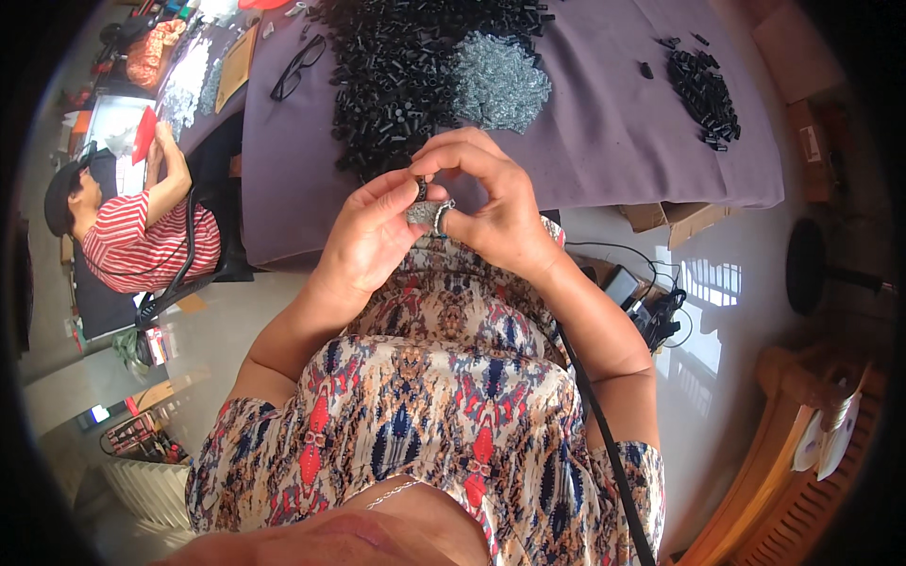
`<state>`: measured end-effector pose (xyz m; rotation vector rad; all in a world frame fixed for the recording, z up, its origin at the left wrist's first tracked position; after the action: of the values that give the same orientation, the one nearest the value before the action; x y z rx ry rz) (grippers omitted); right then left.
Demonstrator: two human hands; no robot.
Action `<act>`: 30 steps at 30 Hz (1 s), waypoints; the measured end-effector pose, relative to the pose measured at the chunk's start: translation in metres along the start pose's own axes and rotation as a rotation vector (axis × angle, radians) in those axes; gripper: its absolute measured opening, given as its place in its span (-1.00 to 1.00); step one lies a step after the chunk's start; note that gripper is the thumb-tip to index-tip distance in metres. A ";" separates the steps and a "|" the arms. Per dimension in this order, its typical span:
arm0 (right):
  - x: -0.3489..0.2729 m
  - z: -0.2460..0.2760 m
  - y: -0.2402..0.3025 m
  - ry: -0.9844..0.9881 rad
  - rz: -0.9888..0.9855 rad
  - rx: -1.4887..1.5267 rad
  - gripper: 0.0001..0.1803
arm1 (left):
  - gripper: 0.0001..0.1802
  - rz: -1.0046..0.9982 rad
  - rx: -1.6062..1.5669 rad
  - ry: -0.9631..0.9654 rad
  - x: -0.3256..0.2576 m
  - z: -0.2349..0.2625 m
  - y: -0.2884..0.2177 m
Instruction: Manual assembly of small black plastic components into a circular holder.
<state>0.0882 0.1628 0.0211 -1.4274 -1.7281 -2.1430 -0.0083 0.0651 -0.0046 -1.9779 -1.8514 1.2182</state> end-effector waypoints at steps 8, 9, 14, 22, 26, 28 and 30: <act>0.006 -0.010 0.018 0.091 0.106 -0.320 -0.40 | -0.77 -0.028 0.015 -0.077 0.005 0.015 0.001; 0.006 -0.011 0.019 0.090 0.120 -0.374 -0.37 | -0.77 -0.027 0.015 -0.078 0.006 0.015 0.002; 0.003 -0.012 0.015 0.116 0.092 -0.372 -0.36 | -0.78 -0.016 0.043 -0.083 0.004 0.009 0.005; 0.001 -0.006 0.015 0.056 0.157 -0.188 -0.44 | -0.73 0.045 0.094 0.025 -0.012 -0.007 0.003; 0.002 -0.009 0.016 0.069 0.134 -0.110 -0.47 | -0.73 0.042 0.138 0.072 -0.014 -0.011 -0.002; 0.002 -0.010 0.016 0.073 0.130 -0.097 -0.47 | -0.73 0.049 0.130 0.081 -0.014 -0.011 -0.002; 0.000 -0.011 0.014 0.080 0.099 -0.089 -0.48 | -0.73 0.056 0.123 0.089 -0.013 -0.008 -0.001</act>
<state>0.0886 0.1492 0.0320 -1.3941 -1.5209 -2.2182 -0.0027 0.0571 0.0072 -1.9960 -1.6490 1.2069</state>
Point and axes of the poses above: each hand's wrist, its own x-axis towards the middle knuckle, its own z-axis out of the back of the hand, y = z × x, the point moved 7 cm from there along x, towards the middle knuckle, and after that the axes turned 12 degrees about z, right-handed, at the moved point
